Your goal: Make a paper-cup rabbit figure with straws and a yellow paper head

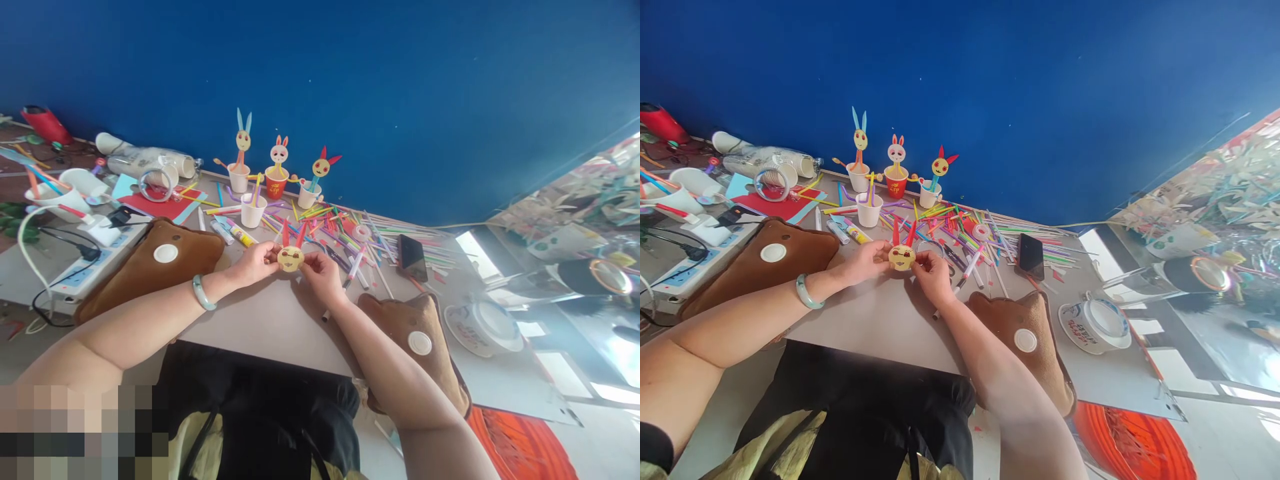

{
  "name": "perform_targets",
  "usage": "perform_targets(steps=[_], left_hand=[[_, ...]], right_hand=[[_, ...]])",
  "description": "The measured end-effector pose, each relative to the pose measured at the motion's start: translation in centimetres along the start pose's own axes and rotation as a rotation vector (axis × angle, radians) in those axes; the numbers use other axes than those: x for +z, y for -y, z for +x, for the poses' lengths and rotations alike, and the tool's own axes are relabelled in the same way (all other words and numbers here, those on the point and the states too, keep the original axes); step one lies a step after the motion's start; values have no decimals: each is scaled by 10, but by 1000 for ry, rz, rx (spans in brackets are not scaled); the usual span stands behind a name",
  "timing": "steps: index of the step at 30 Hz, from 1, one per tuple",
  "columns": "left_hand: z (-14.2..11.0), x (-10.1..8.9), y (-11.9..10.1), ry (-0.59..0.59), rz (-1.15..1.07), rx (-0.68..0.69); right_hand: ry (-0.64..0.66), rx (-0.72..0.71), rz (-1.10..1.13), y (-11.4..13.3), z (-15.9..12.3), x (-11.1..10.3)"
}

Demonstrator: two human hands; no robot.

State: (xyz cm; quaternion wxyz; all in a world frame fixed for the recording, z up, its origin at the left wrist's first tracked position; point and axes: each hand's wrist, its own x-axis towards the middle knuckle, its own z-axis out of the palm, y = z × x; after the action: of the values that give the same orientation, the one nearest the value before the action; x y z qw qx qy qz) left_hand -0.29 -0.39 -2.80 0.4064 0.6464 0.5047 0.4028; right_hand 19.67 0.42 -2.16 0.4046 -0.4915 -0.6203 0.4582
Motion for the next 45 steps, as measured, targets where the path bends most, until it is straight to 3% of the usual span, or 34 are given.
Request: perform_targets(steps=[45], left_hand=[[2, -1, 5, 12, -18, 7]], right_hand=[[-24, -52, -37, 0, -1, 1]])
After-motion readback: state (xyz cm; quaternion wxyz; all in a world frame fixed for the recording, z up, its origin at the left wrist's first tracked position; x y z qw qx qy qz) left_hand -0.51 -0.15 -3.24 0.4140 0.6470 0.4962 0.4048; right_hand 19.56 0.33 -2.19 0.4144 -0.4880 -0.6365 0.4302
